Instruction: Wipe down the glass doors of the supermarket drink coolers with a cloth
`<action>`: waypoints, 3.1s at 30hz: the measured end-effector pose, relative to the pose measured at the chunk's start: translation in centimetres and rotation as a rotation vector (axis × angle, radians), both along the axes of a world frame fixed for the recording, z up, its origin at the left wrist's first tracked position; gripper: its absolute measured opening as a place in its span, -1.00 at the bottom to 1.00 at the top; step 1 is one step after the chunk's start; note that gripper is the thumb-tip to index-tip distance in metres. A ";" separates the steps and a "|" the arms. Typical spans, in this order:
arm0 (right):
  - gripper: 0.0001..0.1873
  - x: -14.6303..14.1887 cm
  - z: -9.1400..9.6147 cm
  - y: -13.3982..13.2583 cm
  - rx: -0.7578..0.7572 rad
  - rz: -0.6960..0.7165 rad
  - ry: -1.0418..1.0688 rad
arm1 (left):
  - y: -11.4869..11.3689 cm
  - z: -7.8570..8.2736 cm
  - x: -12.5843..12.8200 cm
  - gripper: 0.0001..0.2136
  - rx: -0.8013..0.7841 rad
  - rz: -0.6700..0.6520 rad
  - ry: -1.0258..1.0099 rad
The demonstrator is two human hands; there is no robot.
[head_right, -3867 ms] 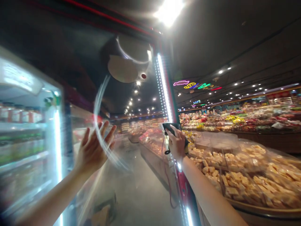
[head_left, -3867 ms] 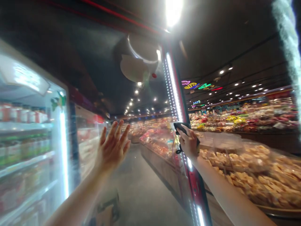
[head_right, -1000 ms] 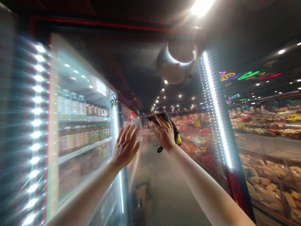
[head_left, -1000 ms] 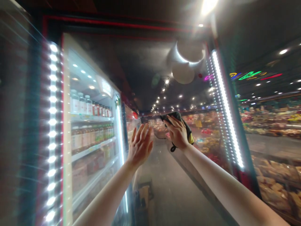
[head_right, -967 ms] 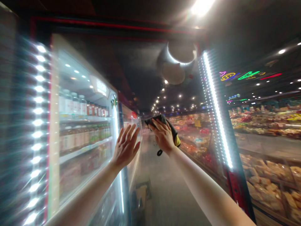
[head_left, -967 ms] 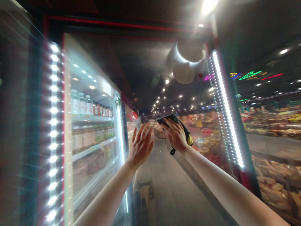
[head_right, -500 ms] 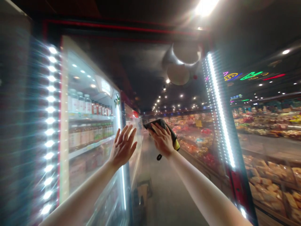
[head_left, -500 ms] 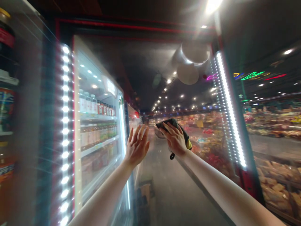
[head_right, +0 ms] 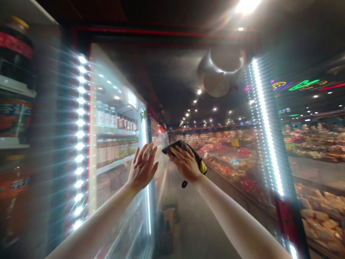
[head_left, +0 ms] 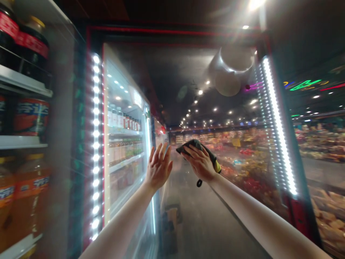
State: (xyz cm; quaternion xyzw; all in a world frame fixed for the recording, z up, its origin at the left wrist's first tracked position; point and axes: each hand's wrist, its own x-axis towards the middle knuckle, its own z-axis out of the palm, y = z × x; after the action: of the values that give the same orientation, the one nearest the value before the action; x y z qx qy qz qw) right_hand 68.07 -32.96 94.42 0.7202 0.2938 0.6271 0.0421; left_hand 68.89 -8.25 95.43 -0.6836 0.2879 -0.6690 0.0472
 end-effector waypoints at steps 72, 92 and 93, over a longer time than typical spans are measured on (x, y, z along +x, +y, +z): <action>-0.76 -3.5 -1.2 4.7 0.306 0.401 -0.027 | 2.1 -4.5 -1.2 -0.28 -0.299 0.051 0.177; -0.43 0.7 -5.5 4.2 -0.249 0.304 -0.087 | 4.2 -4.9 -0.9 -0.34 -0.222 0.237 0.115; -0.40 0.9 -5.7 4.2 -0.249 0.305 -0.079 | 4.9 -4.0 -0.8 -0.36 -0.292 0.253 0.109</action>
State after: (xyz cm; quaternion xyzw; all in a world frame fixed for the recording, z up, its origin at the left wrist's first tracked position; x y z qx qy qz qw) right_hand 68.93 -28.75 88.72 0.6314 0.4729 0.6128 0.0468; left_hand 68.12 -3.38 91.41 -0.7492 0.1017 -0.6542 0.0156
